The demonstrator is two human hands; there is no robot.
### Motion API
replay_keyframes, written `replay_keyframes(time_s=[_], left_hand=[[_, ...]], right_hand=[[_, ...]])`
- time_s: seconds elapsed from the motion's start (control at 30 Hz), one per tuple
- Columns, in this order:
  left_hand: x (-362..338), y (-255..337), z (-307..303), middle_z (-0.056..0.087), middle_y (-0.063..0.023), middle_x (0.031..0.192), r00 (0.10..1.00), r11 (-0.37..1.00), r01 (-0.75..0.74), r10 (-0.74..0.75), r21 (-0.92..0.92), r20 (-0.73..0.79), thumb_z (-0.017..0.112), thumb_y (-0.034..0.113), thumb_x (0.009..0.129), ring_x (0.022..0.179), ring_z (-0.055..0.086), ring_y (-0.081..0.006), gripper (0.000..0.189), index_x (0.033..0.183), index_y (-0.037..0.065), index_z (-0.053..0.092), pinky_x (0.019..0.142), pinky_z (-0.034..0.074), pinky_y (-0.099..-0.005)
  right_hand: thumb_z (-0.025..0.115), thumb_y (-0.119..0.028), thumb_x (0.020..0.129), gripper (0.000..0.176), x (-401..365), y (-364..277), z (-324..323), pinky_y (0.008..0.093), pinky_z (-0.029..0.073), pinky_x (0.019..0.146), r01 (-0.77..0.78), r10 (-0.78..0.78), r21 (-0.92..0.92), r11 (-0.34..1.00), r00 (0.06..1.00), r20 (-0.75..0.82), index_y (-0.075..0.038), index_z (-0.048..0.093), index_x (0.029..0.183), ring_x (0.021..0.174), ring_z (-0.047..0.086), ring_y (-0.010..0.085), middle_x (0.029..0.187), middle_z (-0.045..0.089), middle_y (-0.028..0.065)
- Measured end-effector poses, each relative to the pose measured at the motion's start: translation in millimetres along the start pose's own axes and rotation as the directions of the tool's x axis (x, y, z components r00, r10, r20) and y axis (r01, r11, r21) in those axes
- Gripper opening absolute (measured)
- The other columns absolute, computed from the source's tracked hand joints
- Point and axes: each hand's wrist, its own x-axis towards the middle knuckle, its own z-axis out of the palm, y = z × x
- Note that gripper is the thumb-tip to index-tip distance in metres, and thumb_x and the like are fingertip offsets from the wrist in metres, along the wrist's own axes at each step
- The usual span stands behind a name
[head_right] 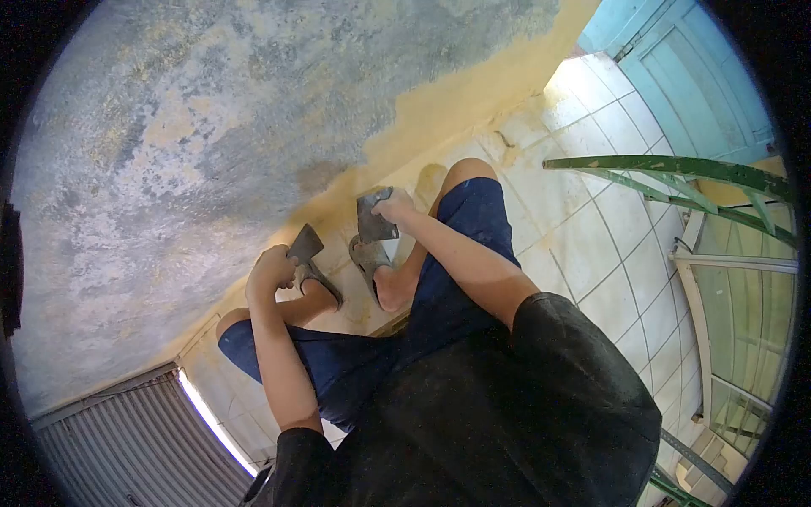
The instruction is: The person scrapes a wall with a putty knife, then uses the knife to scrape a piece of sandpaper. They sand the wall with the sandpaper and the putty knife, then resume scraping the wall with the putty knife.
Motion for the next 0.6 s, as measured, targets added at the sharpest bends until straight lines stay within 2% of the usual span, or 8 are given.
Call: replay_keyframes(time_s=[0.07,0.2,0.27,0.3,0.37,0.47,0.6], left_hand=[[1.7,-5.1,3.5,0.075,-0.0215,0.087,0.999,0.999,-0.037,0.037,0.036,-0.015,0.062,0.014,0.090,0.088,0.075,-0.0352,0.022,0.100,-0.003,0.071,0.082,0.056,-0.0459],[-1.5,-2.5,5.8,0.074,-0.0229,0.086,0.992,0.995,-0.076,0.082,0.066,-0.095,0.061,0.006,0.083,0.085,0.075,-0.0362,0.020,0.097,-0.005,0.071,0.079,0.057,-0.0458],[-17.5,11.7,-7.3,0.074,-0.0242,0.085,0.999,0.997,-0.049,0.050,0.062,-0.005,0.060,0.001,0.081,0.082,0.075,-0.0363,0.021,0.097,-0.007,0.070,0.075,0.058,-0.0452],[-11.4,8.0,-3.9,0.074,-0.0242,0.085,0.998,0.997,-0.054,0.054,0.053,-0.008,0.060,0.001,0.081,0.082,0.075,-0.0363,0.021,0.097,-0.007,0.070,0.075,0.058,-0.0452],[1.1,-0.4,-0.9,0.070,-0.0189,0.078,0.996,0.998,-0.061,0.063,-0.024,0.055,0.058,0.002,0.081,0.062,0.070,-0.0237,0.024,0.104,-0.006,0.060,0.054,0.055,-0.0370],[0.7,-2.2,-0.7,0.068,-0.0179,0.076,0.997,0.995,-0.013,0.021,-0.096,0.075,0.057,0.001,0.081,0.060,0.069,-0.0229,0.024,0.103,-0.006,0.059,0.051,0.055,-0.0349],[-1.4,0.2,-2.1,0.067,-0.0155,0.073,0.995,0.997,-0.014,0.021,-0.075,0.097,0.056,0.002,0.082,0.060,0.068,-0.0221,0.023,0.104,-0.006,0.059,0.052,0.055,-0.0365]], right_hand=[[0.082,-0.014,0.075,0.037,-14.4,-9.1,-3.3,0.0383,0.056,0.080,-0.004,0.003,0.015,1.000,1.000,0.008,0.006,0.072,0.104,0.091,0.072,0.0262,0.100,0.074,0.0171],[0.081,-0.016,0.080,0.037,-3.6,-2.3,-0.3,0.0388,0.056,0.080,-0.034,0.031,0.049,0.998,0.998,0.054,0.007,0.071,0.108,0.091,0.072,0.0262,0.101,0.074,0.0162],[0.080,-0.015,0.081,0.035,2.6,2.4,3.6,0.0387,0.056,0.080,-0.044,0.042,0.084,0.995,0.999,0.030,0.007,0.071,0.108,0.091,0.071,0.0261,0.101,0.074,0.0162],[0.079,-0.015,0.082,0.034,2.6,4.6,5.0,0.0386,0.057,0.079,-0.063,0.062,0.127,0.990,0.998,0.010,0.006,0.071,0.108,0.091,0.071,0.0260,0.100,0.074,0.0162],[0.078,-0.013,0.083,0.032,4.6,7.7,5.0,0.0383,0.057,0.078,-0.080,0.078,0.149,0.986,0.997,0.021,0.006,0.071,0.107,0.091,0.071,0.0257,0.101,0.074,0.0166],[0.077,-0.011,0.082,0.031,11.4,15.0,6.9,0.0376,0.057,0.076,-0.117,0.110,0.175,0.978,0.993,0.048,0.007,0.072,0.108,0.090,0.071,0.0248,0.101,0.074,0.0170],[0.078,-0.010,0.079,0.033,20.6,28.5,10.8,0.0376,0.056,0.076,-0.123,0.107,0.176,0.977,0.990,0.094,0.006,0.073,0.107,0.087,0.071,0.0234,0.099,0.074,0.0152]])
